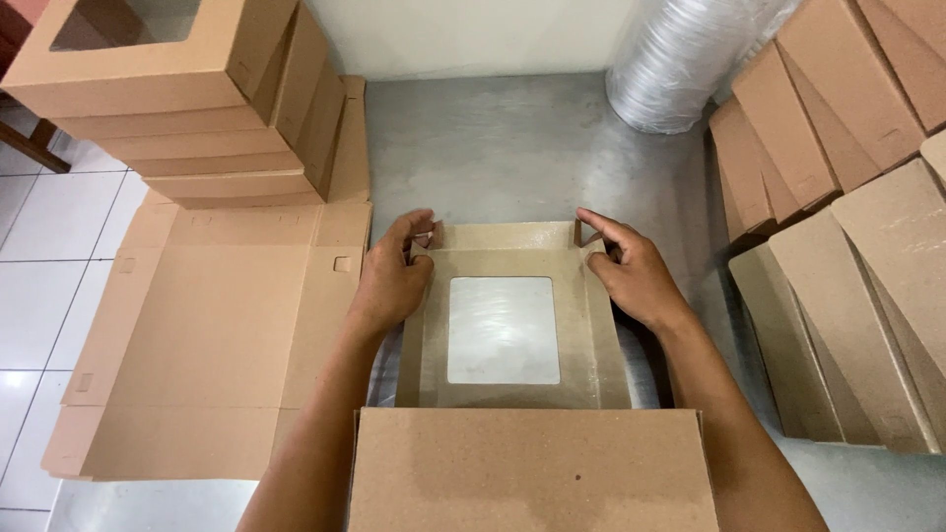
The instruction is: The person assembles a flat cardboard box with a clear plastic window. They fold the side flaps, tuck tabs into slots, and secure the box into a rectangular shape. The finished box is placed on a stack of similar boxes.
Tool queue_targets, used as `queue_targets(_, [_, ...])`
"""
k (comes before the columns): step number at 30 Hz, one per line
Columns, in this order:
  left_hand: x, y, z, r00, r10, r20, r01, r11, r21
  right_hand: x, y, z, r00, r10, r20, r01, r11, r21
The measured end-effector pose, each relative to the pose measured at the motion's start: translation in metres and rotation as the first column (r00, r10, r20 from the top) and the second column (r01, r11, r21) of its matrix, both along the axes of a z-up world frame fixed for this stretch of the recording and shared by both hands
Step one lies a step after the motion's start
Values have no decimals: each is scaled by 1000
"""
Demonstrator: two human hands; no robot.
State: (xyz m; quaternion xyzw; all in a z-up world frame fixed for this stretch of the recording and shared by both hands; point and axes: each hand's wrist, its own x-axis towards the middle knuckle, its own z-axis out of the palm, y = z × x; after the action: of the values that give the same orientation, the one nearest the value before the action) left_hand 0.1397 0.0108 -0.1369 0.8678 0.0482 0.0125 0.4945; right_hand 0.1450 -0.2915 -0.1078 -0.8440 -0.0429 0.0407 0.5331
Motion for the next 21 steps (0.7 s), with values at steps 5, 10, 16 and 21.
queue_targets(5, [5,3,-9,996,-91,-5,91,991,93,14,-11,-10,995,101,-26,-102,991,-82])
queue_targets(10, [9,3,-18,997,-78,-16,79,994,77,17,-9,-13,991,125,-37,-127,990,-59])
queue_targets(16, [-2,3,-14,1000,-19,-1,19,999,34,15,-14,-33,996,76,51,-78,996,35])
queue_targets(21, [-16,-2,-6,979,-71,193,48,991,125,0,-17,-31,986,118,121,-122,992,20])
